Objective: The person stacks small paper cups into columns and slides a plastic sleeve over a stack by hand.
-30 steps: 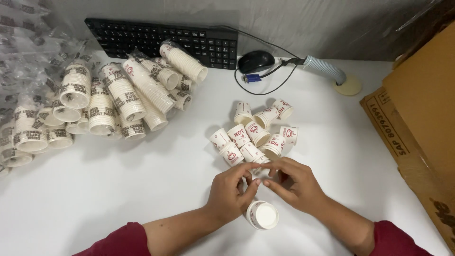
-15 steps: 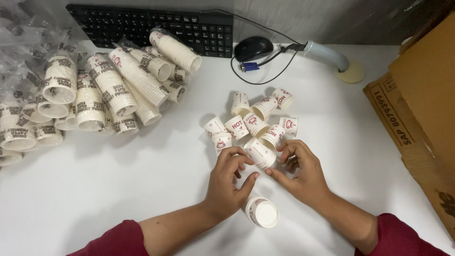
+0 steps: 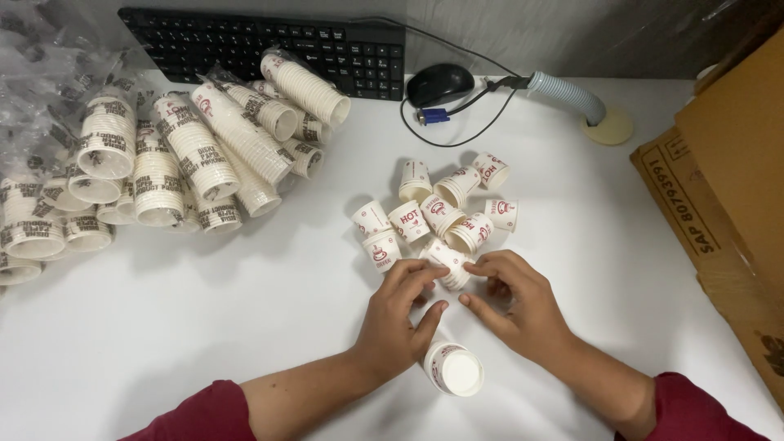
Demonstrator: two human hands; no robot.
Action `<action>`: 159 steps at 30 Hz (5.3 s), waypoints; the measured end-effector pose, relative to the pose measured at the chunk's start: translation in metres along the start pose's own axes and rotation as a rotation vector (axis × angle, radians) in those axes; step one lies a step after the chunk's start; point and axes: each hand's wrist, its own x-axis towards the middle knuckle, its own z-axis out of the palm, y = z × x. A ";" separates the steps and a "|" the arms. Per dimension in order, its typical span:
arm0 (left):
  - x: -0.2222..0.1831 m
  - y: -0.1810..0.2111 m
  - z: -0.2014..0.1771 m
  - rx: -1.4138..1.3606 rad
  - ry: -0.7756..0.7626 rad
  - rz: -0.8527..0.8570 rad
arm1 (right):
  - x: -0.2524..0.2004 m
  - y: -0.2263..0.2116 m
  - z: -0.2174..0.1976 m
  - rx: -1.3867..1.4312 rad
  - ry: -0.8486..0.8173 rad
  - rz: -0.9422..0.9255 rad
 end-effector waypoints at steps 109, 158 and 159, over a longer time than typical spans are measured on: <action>-0.051 0.009 0.001 0.256 -0.018 0.719 | -0.082 0.016 0.030 0.704 0.172 -0.368; -0.046 -0.001 -0.001 0.027 0.012 0.713 | -0.071 0.018 0.016 0.391 -0.023 -0.576; -0.046 0.000 -0.001 0.033 0.015 0.718 | -0.072 0.018 0.016 0.369 -0.019 -0.575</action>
